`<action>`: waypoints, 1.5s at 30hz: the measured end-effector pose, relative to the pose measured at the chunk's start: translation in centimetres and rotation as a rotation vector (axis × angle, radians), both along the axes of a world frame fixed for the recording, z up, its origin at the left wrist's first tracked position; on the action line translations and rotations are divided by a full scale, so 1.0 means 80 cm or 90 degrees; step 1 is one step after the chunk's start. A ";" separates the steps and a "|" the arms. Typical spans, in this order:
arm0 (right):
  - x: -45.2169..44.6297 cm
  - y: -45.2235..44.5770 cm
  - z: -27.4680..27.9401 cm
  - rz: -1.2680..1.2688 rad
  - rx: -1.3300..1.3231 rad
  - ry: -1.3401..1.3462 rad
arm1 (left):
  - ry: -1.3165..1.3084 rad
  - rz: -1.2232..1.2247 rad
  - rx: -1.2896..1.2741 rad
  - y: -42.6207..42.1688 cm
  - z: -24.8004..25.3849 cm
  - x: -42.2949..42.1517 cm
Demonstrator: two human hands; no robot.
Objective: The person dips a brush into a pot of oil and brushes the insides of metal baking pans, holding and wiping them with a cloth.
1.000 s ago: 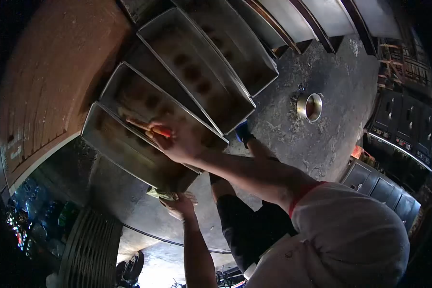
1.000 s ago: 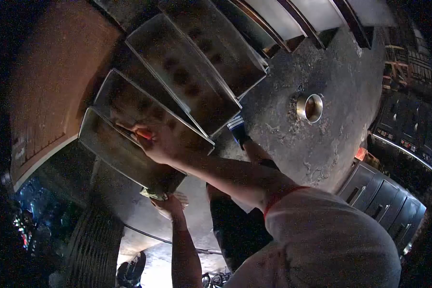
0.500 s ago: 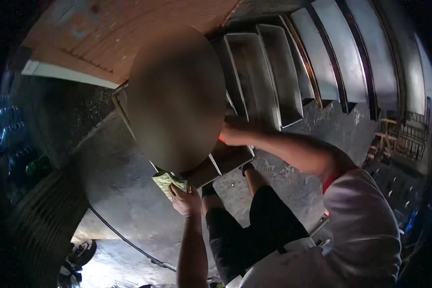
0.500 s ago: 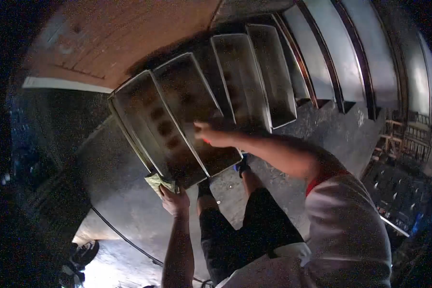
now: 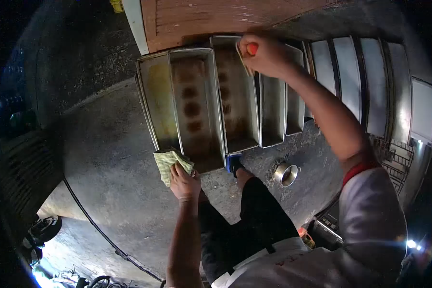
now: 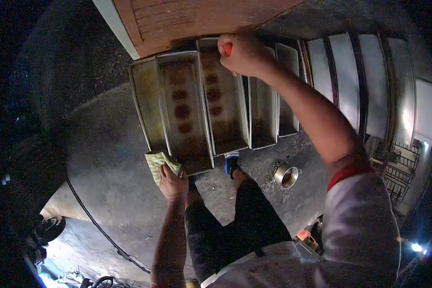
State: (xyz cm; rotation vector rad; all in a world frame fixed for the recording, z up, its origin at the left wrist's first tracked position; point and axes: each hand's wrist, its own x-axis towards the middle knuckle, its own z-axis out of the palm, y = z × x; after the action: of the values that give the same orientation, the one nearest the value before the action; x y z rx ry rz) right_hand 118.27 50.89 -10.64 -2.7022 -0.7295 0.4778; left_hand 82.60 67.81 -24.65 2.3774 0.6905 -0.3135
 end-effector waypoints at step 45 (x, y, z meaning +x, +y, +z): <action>0.012 -0.040 -0.087 -0.171 -0.375 0.284 | 0.000 0.025 0.034 -0.009 -0.010 -0.001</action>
State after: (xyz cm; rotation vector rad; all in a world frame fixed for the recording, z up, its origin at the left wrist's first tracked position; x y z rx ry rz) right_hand 119.26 47.68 -17.57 -2.9600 -0.1014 1.3387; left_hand 82.53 67.06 -25.43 2.4107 0.7525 -0.2819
